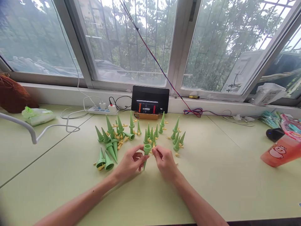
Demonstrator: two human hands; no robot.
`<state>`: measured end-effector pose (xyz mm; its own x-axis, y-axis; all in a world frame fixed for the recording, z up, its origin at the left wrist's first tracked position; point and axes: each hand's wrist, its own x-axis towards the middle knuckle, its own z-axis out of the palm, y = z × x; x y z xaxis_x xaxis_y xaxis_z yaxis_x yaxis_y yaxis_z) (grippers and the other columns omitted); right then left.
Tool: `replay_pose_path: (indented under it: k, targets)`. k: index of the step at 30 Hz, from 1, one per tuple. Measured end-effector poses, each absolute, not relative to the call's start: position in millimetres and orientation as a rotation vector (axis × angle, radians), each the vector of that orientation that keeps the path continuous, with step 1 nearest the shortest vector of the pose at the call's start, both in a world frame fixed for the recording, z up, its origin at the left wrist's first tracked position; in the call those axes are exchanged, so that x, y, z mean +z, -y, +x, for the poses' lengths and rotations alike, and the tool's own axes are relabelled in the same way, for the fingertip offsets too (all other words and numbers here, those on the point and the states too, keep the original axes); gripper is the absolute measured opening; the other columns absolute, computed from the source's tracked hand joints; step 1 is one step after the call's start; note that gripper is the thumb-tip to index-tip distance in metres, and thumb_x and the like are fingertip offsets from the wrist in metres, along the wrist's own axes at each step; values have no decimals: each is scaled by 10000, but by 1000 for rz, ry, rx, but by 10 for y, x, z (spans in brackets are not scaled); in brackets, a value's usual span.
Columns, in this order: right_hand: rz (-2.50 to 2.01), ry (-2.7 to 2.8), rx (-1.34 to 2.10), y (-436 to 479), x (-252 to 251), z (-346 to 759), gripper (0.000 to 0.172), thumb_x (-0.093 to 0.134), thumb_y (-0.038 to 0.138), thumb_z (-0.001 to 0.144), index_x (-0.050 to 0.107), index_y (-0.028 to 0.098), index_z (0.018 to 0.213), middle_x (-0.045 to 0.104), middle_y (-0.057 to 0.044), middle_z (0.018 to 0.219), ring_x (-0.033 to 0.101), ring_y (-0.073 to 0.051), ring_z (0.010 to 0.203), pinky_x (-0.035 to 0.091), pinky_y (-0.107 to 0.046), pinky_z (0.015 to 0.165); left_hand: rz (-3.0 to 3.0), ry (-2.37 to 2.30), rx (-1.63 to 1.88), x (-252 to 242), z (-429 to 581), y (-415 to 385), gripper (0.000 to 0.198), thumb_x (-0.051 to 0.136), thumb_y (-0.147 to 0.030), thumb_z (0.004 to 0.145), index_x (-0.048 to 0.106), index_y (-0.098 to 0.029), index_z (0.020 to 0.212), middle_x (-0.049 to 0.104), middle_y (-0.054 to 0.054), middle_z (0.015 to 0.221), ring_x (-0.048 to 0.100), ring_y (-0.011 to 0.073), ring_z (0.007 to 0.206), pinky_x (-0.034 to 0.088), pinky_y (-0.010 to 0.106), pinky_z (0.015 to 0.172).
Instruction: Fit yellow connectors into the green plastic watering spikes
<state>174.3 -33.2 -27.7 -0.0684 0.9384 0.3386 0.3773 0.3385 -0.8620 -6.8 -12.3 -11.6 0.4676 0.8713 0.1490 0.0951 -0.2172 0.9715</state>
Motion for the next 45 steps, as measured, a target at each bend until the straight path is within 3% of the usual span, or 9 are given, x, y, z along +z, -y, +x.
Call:
replay_pose_path:
  k: [7,12,22,27,32,35,45]
  targets:
    - [-1188,1626,744,345,-265,1742,422,425,505,998,458,217,692,422,46,492,372,-118,453,308,-266,463,1767,-834,986,-116,-78,98,277,630,-358,894,698,-213,1120,615,62,1010,545,110,640,505,201,435]
    - [-1193,1635,756,347,-266,1731,416,430,502,998,460,214,699,397,54,490,350,-113,446,294,-261,457,1841,-828,993,-127,-95,75,262,611,-323,904,720,-262,1135,599,67,1051,596,152,792,533,187,469]
    - [-1210,1636,735,344,-262,1727,396,422,486,1001,474,214,718,386,53,504,344,-119,458,288,-266,472,1812,-837,1022,-104,-75,99,246,573,-258,877,656,-219,1106,598,78,1094,646,168,838,587,223,514]
    - [-1194,1676,677,350,-236,1717,397,414,448,1009,424,220,684,381,45,536,339,-123,487,281,-272,494,1567,-953,1106,-138,-60,70,265,569,-455,911,523,-194,918,586,12,876,608,118,600,496,210,400]
    - [-1148,1758,585,346,-238,1725,368,428,370,1013,422,211,681,421,29,599,366,-126,547,310,-268,545,1544,-1023,941,-125,-66,57,574,440,-599,945,470,-166,568,406,-51,423,397,68,364,324,186,380]
    - [-1118,1791,556,349,-240,1732,352,436,343,1011,446,203,688,445,22,622,382,-126,569,320,-262,561,1499,-1031,816,-128,-65,73,636,427,-655,925,482,-162,527,424,-36,381,385,71,333,302,196,380]
    - [-1136,1780,572,357,-275,1739,344,449,336,1005,448,201,689,410,34,610,351,-121,561,299,-261,548,1515,-973,722,-177,-85,39,568,451,-658,913,499,-171,626,494,-29,435,424,88,347,318,205,378]
